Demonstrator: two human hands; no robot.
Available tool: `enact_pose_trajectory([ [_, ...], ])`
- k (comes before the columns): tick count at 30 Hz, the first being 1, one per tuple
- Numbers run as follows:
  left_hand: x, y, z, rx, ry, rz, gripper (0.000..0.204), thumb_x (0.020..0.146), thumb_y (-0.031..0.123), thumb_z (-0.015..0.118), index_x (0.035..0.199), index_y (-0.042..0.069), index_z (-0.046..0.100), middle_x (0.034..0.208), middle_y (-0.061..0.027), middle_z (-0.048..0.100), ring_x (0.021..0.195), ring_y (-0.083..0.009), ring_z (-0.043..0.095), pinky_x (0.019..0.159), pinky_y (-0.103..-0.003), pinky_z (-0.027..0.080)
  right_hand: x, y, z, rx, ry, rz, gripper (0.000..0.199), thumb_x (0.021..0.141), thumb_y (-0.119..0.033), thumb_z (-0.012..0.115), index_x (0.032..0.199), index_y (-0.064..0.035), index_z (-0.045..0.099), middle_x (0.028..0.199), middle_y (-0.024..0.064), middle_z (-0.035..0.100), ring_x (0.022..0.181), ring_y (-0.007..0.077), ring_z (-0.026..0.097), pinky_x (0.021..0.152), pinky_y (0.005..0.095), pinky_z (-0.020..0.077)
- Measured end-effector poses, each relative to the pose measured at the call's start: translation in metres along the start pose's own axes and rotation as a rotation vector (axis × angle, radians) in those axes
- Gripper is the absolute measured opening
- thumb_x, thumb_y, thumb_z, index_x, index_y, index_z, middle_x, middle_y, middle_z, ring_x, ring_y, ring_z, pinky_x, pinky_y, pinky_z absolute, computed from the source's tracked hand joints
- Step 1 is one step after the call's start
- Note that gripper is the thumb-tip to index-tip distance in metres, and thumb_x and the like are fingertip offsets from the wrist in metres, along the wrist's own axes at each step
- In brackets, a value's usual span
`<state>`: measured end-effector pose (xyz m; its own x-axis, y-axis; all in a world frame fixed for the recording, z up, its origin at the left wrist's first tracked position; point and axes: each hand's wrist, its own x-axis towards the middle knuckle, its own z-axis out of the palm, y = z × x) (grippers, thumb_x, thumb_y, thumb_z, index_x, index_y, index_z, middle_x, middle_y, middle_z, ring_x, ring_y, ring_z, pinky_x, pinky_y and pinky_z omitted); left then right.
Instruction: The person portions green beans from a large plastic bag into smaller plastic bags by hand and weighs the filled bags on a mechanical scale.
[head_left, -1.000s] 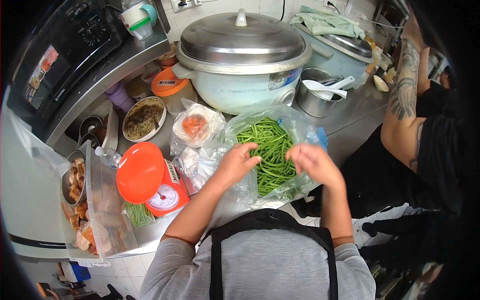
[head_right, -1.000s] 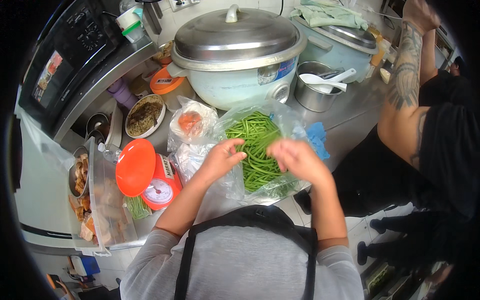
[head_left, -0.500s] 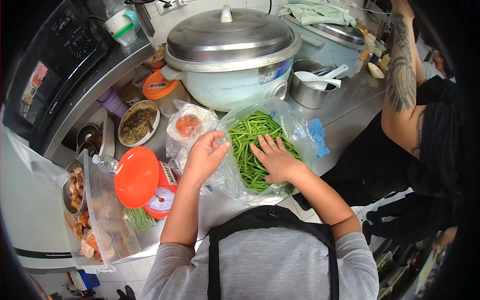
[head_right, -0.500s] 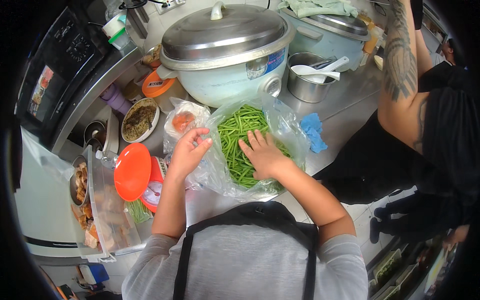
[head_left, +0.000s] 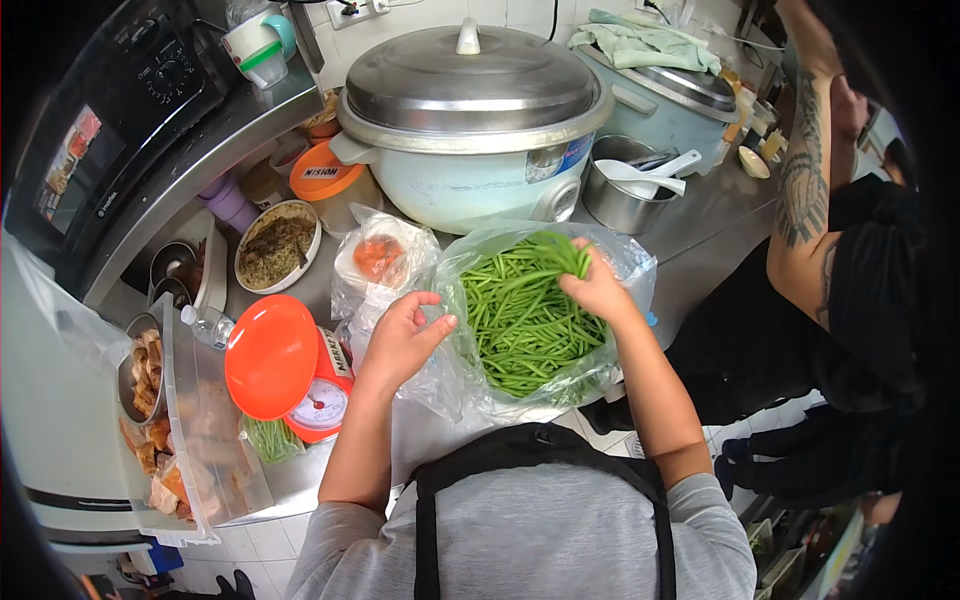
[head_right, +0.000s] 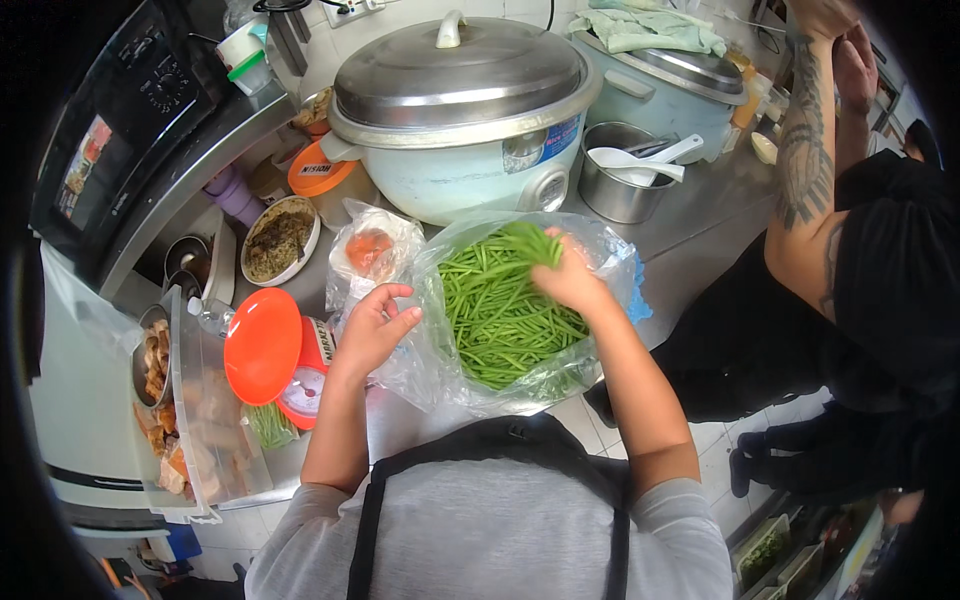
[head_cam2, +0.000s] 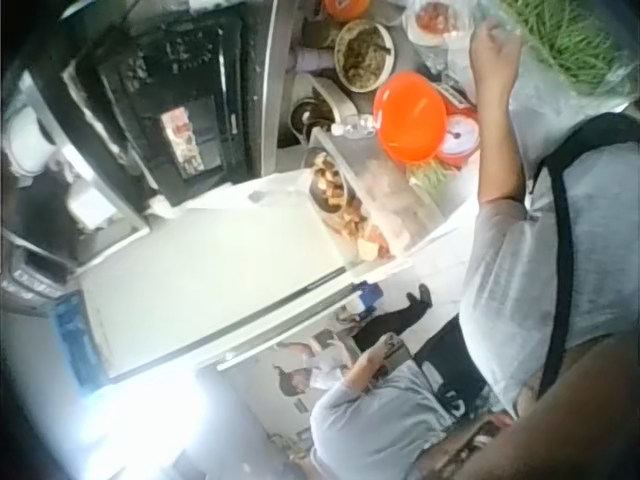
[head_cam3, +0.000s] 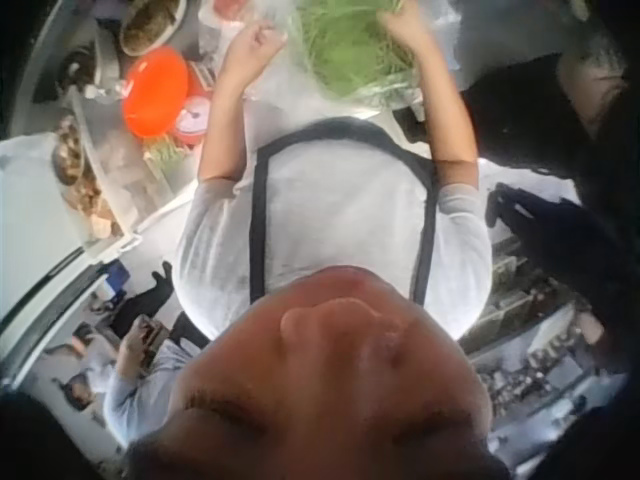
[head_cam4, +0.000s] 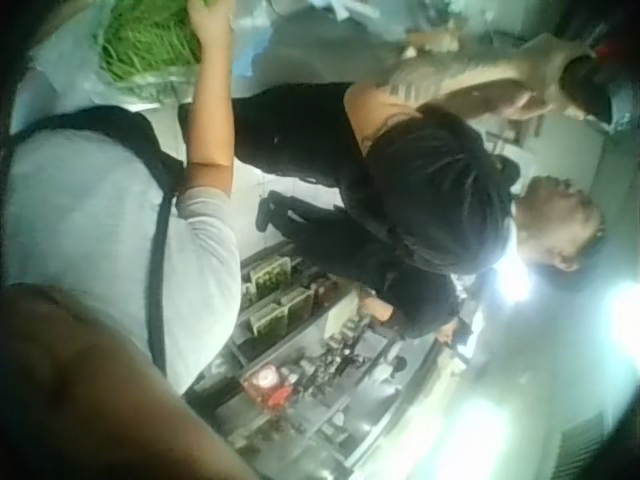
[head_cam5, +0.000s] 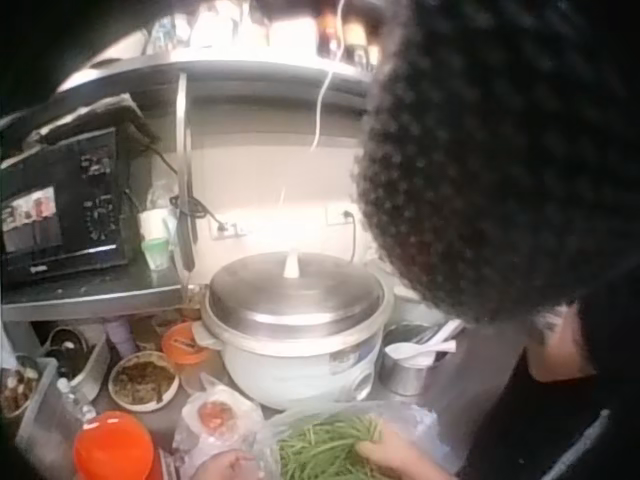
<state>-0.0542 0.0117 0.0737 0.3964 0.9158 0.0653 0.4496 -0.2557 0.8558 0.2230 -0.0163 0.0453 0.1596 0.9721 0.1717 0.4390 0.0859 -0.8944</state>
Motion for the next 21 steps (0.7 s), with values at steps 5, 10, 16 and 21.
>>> enact_pose_trajectory([
  [5, 0.005, 0.009, 0.007, -0.184, -0.100, 0.028, 0.035, 0.071, 0.026, 0.065, 0.097, 0.005, 0.053, 0.068, -0.0007, 0.041, 0.061, -0.0105, 0.041, 0.056, -0.023, 0.037, -0.003, -0.021, 0.004, 0.427, 0.066, -0.038, 0.038, 0.068, 0.000, 0.054, 0.104, 0.0000, 0.043, 0.083, 0.0056, 0.055, 0.072, 0.0133, 0.055, 0.069, 0.0259, 0.0418],
  [10, 0.004, 0.013, 0.007, -0.073, -0.158, 0.010, 0.044, 0.068, 0.028, 0.067, 0.101, 0.005, 0.051, 0.075, -0.0054, 0.046, 0.070, -0.0144, 0.045, 0.063, -0.025, 0.039, -0.007, -0.032, 0.000, 0.321, 0.020, 0.005, 0.031, 0.066, -0.003, 0.055, 0.096, 0.0000, 0.048, 0.080, 0.0061, 0.055, 0.074, 0.0174, 0.056, 0.066, 0.0289, 0.0429],
  [16, -0.004, 0.016, -0.004, 0.040, -0.250, 0.000, 0.054, 0.063, 0.027, 0.071, 0.107, 0.005, 0.047, 0.082, -0.0084, 0.047, 0.075, -0.0173, 0.046, 0.067, -0.027, 0.040, 0.002, -0.039, 0.008, -0.721, -0.186, -0.054, 0.028, 0.060, -0.007, 0.057, 0.087, -0.0025, 0.051, 0.087, 0.0146, 0.054, 0.081, 0.0326, 0.054, 0.072, 0.0358, 0.0432],
  [21, 0.001, 0.007, 0.002, -0.072, -0.247, 0.002, 0.046, 0.066, 0.022, 0.070, 0.103, 0.006, 0.049, 0.077, -0.0038, 0.045, 0.070, -0.0116, 0.043, 0.060, -0.024, 0.038, 0.011, -0.007, 0.048, -0.589, -0.266, -0.468, 0.051, 0.060, -0.009, 0.059, 0.110, -0.0077, 0.047, 0.101, 0.0146, 0.050, 0.098, 0.0312, 0.048, 0.086, 0.0406, 0.0356],
])
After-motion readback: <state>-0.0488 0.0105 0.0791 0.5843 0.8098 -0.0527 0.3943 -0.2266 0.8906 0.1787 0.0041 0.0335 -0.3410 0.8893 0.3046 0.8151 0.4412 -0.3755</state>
